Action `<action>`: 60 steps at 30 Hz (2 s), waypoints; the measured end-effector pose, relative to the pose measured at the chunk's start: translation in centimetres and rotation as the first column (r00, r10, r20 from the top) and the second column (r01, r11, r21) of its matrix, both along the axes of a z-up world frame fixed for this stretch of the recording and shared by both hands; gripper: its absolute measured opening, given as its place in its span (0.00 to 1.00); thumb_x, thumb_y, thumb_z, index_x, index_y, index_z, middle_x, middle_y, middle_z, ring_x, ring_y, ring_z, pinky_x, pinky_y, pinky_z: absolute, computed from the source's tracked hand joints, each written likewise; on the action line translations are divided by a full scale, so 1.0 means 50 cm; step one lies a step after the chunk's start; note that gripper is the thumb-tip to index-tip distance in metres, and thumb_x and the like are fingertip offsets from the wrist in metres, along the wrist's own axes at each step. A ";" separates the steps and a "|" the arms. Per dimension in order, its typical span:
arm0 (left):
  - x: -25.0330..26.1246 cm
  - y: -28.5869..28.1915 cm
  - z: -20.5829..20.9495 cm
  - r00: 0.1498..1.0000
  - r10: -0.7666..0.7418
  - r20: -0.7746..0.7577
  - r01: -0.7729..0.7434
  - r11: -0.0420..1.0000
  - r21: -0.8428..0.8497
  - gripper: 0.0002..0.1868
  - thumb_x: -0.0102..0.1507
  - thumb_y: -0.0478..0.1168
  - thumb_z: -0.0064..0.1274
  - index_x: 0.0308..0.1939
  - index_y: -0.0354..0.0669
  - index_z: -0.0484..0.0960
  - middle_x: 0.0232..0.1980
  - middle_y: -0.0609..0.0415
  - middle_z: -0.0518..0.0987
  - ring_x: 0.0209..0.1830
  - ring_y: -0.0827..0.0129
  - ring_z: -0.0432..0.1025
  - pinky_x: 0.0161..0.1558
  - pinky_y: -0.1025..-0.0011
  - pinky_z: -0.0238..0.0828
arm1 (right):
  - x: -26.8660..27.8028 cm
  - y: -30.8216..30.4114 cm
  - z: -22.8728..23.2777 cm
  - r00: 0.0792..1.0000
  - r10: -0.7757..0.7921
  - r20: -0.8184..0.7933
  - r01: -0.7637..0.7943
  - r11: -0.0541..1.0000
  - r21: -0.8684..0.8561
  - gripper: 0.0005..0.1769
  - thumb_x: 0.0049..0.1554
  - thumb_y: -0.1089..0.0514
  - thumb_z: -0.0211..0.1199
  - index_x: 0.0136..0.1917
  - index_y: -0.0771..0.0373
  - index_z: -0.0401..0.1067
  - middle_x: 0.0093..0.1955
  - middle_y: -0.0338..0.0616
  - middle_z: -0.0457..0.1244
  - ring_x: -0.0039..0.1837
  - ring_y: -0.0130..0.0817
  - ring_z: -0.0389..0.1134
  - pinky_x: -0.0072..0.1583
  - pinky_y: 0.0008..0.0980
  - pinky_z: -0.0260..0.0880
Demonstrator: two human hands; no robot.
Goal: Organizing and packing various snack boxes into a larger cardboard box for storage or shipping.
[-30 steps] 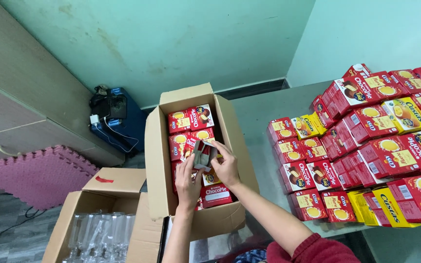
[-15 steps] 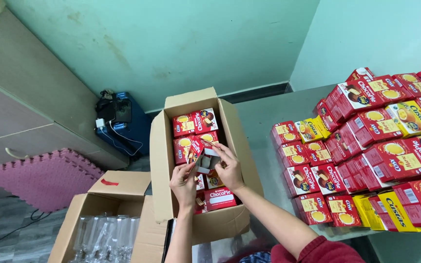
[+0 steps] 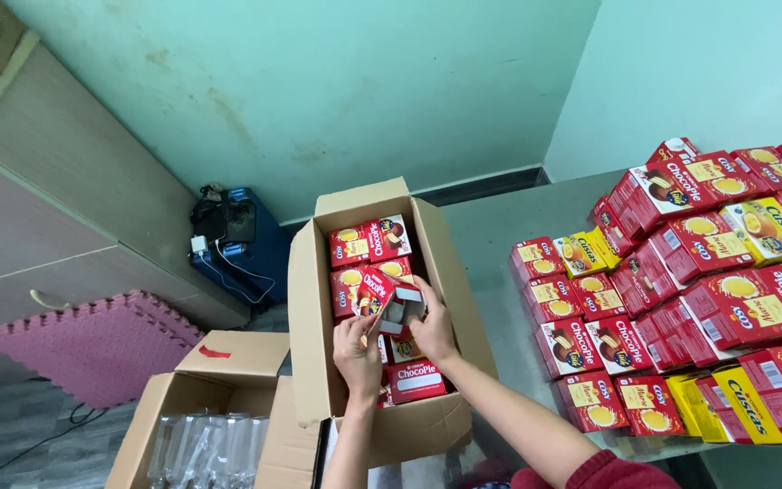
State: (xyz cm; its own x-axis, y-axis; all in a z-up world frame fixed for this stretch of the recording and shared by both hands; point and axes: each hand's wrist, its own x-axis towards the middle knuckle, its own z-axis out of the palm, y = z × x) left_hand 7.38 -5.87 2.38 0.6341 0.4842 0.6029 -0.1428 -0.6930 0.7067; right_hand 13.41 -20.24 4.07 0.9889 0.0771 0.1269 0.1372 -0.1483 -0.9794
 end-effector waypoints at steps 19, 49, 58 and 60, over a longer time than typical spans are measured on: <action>-0.009 0.016 0.002 0.981 -0.086 -0.175 0.063 0.989 -0.137 0.32 0.60 0.41 0.74 0.69 0.46 0.84 0.65 0.47 0.86 0.68 0.59 0.79 0.58 0.61 0.85 | 0.012 0.012 -0.052 0.877 0.357 -0.320 -0.271 0.920 0.282 0.11 0.52 0.76 0.67 0.49 0.72 0.80 0.42 0.55 0.76 0.39 0.41 0.79 0.43 0.38 0.84; 0.008 -0.023 0.019 0.998 0.004 -0.057 0.036 0.738 0.674 0.29 0.64 0.49 0.63 0.70 0.55 0.85 0.73 0.38 0.79 0.62 0.42 0.77 0.66 0.53 0.76 | 0.052 0.014 -0.038 0.993 0.071 -0.090 -0.056 0.985 0.161 0.28 0.66 0.57 0.70 0.79 0.60 0.74 0.67 0.63 0.73 0.69 0.49 0.74 0.66 0.50 0.79; 0.014 -0.020 -0.047 0.987 -0.140 -0.084 0.163 0.805 0.571 0.41 0.64 0.41 0.65 0.83 0.38 0.75 0.69 0.42 0.84 0.62 0.52 0.77 0.58 0.68 0.77 | 0.008 0.006 0.013 0.963 0.082 -0.258 -0.072 0.996 0.051 0.52 0.61 0.25 0.68 0.84 0.56 0.58 0.66 0.66 0.70 0.71 0.63 0.71 0.70 0.65 0.71; 0.022 -0.030 -0.040 0.970 -0.241 -0.041 0.226 0.820 0.526 0.50 0.60 0.38 0.66 0.85 0.27 0.66 0.75 0.45 0.82 0.68 0.45 0.72 0.66 0.54 0.68 | 0.011 -0.006 0.059 0.935 0.080 -0.344 -0.043 0.993 0.114 0.66 0.46 0.31 0.82 0.87 0.53 0.54 0.70 0.59 0.70 0.75 0.53 0.70 0.75 0.51 0.70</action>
State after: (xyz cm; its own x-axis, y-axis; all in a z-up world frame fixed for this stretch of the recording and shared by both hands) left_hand 8.50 -7.36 0.37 0.6683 -0.0684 0.7407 -0.3606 -0.9007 0.2422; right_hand 13.95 -20.52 7.03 0.9663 0.1440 -0.2136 -0.2090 -0.0466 -0.9768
